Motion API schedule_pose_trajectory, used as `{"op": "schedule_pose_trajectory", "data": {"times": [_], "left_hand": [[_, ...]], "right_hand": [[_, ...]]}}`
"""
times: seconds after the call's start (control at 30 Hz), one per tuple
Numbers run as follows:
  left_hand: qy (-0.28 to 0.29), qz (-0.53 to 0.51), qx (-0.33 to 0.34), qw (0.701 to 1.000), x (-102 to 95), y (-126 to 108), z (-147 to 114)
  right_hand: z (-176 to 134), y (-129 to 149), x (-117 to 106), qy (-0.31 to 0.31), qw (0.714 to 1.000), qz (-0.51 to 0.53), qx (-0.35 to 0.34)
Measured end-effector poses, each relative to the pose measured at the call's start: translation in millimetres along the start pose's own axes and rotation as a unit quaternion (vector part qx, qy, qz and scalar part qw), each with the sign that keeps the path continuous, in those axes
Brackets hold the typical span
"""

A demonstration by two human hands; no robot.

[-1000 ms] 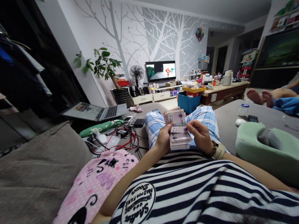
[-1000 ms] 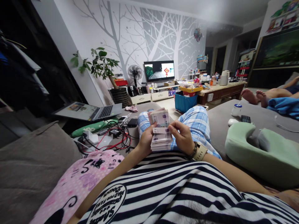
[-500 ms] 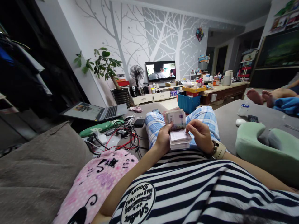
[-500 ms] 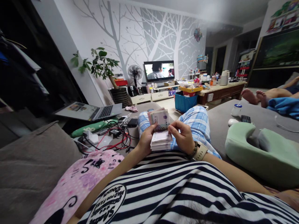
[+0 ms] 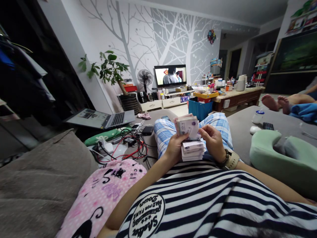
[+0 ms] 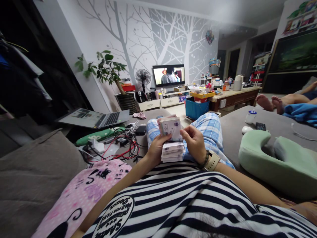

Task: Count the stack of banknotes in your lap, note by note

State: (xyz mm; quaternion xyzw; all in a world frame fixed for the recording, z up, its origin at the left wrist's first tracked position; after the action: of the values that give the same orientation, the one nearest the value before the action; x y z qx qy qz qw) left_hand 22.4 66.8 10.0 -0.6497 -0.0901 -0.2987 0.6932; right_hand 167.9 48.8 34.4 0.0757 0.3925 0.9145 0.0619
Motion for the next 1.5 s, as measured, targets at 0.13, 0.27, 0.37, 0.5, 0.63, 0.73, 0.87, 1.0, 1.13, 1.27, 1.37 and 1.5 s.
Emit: {"op": "schedule_pose_trajectory", "data": {"times": [0.13, 0.27, 0.37, 0.5, 0.63, 0.73, 0.87, 1.0, 1.13, 1.27, 1.37, 1.5], "left_hand": [[0.008, -0.002, 0.000, 1.000, 2.2, 1.0, 0.7], [-0.021, -0.020, -0.013, 0.999, -1.1, 4.0, 4.2], [-0.037, -0.034, -0.018, 0.999, -3.0, 4.8, 6.4], [-0.033, -0.043, -0.027, 0.998, -1.5, 5.5, 6.1], [-0.024, -0.049, -0.048, 0.997, 1.0, 8.6, 3.9], [-0.021, -0.046, -0.057, 0.997, 2.3, 9.4, 2.7], [-0.032, -0.033, -0.047, 0.998, 1.8, 6.0, 1.5], [-0.040, -0.023, -0.036, 0.998, 0.7, 2.9, -0.2], [-0.031, -0.025, -0.037, 0.999, 2.0, 2.9, -1.0], [-0.026, -0.029, -0.044, 0.998, 2.1, 5.2, 0.8], [-0.022, -0.037, -0.053, 0.998, 1.9, 7.6, 3.4], [-0.018, -0.040, -0.057, 0.997, 2.8, 7.7, 4.2]], "right_hand": [[-0.2, -1.6, -0.9, -0.001, 1.000, -0.021, 0.000], [-1.2, 0.0, -0.8, -0.003, 1.000, -0.022, -0.005], [-2.9, 4.6, 0.7, 0.004, 1.000, -0.019, -0.019], [-6.1, 11.5, 5.1, 0.029, 0.999, -0.017, -0.042], [-8.2, 15.2, 8.6, 0.053, 0.997, -0.011, -0.057], [-8.5, 15.4, 9.3, 0.059, 0.996, -0.009, -0.059], [-8.0, 14.3, 9.6, 0.061, 0.997, -0.005, -0.055], [-7.6, 14.3, 9.1, 0.056, 0.997, -0.013, -0.053], [-7.2, 14.7, 9.3, 0.058, 0.997, -0.011, -0.051], [-7.2, 16.8, 9.8, 0.059, 0.997, -0.005, -0.054], [-7.3, 17.6, 9.8, 0.058, 0.997, -0.007, -0.053], [-7.1, 18.8, 9.6, 0.056, 0.997, -0.014, -0.053]]}}
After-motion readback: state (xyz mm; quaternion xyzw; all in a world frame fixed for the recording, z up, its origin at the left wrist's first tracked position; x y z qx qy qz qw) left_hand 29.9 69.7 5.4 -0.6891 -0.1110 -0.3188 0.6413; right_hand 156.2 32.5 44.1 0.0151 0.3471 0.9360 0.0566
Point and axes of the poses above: each hand's wrist, its own z-axis towards the middle knuckle, its own x-axis out of the palm, y = z × x, the point moved 9 cm from there along z, towards the middle knuckle, and after that the axes turned 2 degrees about z, right-handed, at the moved point
